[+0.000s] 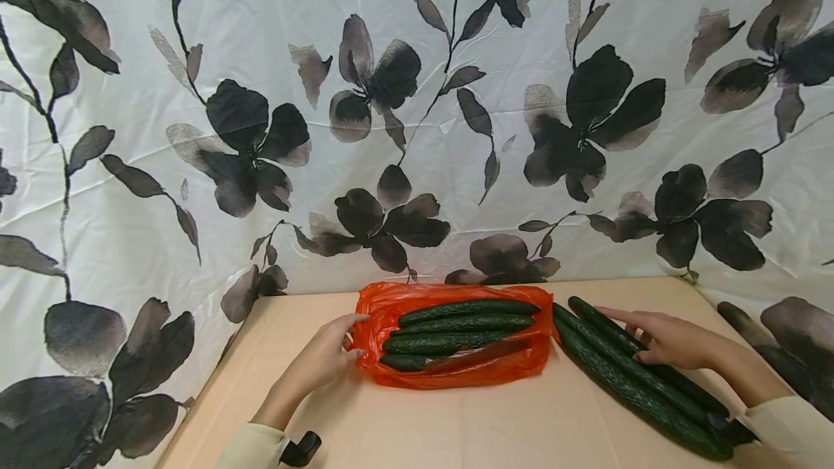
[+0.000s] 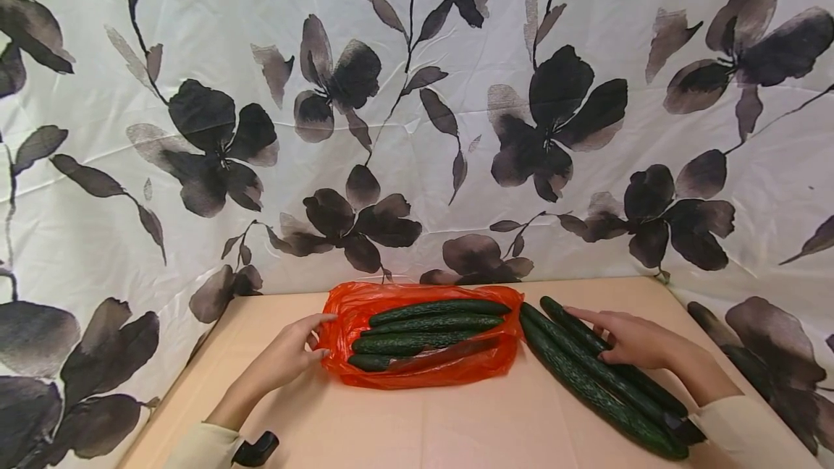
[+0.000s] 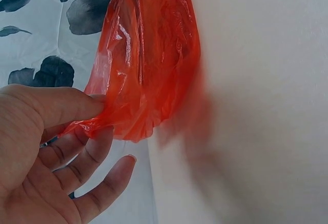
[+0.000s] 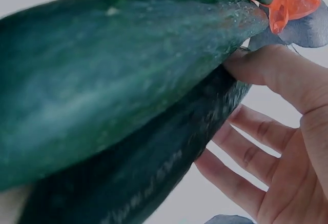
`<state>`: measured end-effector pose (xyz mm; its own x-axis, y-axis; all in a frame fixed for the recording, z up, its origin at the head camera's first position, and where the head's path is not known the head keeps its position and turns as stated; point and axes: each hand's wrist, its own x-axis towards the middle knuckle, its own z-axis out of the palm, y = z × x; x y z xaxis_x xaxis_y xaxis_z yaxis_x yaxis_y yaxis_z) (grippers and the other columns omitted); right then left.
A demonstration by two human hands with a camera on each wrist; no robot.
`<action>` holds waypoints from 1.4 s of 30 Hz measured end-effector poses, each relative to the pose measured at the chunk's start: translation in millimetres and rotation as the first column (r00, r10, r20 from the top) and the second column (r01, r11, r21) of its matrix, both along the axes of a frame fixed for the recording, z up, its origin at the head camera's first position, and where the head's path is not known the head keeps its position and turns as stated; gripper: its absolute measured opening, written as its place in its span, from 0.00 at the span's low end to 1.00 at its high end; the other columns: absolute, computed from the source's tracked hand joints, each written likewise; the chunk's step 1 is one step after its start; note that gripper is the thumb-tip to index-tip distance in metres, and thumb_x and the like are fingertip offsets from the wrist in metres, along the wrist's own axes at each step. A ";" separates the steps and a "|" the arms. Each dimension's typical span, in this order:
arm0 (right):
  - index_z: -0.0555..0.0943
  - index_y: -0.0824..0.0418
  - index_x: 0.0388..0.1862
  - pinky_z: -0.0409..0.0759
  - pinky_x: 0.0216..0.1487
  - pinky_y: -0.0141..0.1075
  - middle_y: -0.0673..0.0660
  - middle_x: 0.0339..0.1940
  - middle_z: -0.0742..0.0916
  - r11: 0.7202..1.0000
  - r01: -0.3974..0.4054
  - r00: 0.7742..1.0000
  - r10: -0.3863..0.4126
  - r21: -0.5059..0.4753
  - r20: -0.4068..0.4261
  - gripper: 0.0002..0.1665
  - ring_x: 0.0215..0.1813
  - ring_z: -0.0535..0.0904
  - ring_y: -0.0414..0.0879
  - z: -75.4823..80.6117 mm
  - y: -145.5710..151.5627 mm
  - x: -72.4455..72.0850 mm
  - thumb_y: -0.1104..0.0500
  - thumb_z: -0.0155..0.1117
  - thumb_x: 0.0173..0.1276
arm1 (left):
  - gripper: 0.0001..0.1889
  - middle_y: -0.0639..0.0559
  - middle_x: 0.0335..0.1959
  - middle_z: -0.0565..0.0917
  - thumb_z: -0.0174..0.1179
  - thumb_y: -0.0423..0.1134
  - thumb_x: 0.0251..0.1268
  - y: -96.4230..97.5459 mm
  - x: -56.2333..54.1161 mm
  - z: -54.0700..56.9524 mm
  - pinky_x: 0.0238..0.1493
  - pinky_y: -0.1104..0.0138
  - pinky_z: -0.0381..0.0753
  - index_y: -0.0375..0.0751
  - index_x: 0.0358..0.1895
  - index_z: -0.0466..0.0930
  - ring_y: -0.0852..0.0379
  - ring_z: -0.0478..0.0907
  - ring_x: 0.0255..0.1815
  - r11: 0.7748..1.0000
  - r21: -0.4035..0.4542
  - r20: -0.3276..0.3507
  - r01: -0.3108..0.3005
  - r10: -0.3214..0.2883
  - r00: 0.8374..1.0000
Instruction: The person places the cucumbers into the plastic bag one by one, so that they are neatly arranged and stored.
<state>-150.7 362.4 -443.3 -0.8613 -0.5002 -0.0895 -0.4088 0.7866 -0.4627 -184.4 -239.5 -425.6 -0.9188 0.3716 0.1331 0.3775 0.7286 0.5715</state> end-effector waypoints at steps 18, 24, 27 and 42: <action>0.70 0.65 0.72 0.74 0.34 0.38 0.51 0.38 0.82 0.978 0.133 0.990 -0.138 0.160 0.018 0.43 0.35 0.75 0.40 7.2 -8.9 -10.5 0.54 0.75 0.61 | 0.31 0.50 0.44 0.81 0.70 0.22 0.54 -1.0 0.7 -0.7 0.32 0.69 0.76 0.35 0.65 0.76 0.58 0.73 0.32 1.000 0.002 0.004 -0.003 0.003 1.000; 0.73 0.66 0.67 0.73 0.34 0.38 0.51 0.38 0.82 0.981 0.119 0.993 -0.115 0.154 -0.032 0.39 0.33 0.73 0.38 4.5 -10.9 -13.1 0.51 0.75 0.62 | 0.31 0.49 0.44 0.81 0.70 0.22 0.54 -1.4 1.8 0.1 0.32 0.69 0.76 0.34 0.65 0.76 0.57 0.74 0.32 1.000 0.013 0.004 0.002 -0.002 1.000; 0.75 0.65 0.64 0.75 0.34 0.40 0.53 0.40 0.83 0.982 0.115 0.993 -0.111 0.148 -0.040 0.36 0.35 0.75 0.41 4.2 -11.3 -14.2 0.52 0.75 0.60 | 0.31 0.49 0.45 0.81 0.70 0.22 0.54 -1.1 1.5 -0.3 0.32 0.69 0.76 0.34 0.65 0.76 0.57 0.75 0.33 1.000 0.017 0.009 0.006 -0.006 1.000; 0.71 0.60 0.65 0.77 0.33 0.38 0.57 0.44 0.82 0.992 0.088 0.995 -0.092 0.090 0.041 0.35 0.35 0.81 0.42 21.0 -6.0 -29.1 0.58 0.72 0.60 | 0.30 0.48 0.47 0.82 0.70 0.23 0.55 1.9 -1.0 -1.3 0.32 0.69 0.76 0.35 0.64 0.77 0.58 0.74 0.32 1.000 0.009 -0.009 0.008 -0.008 1.000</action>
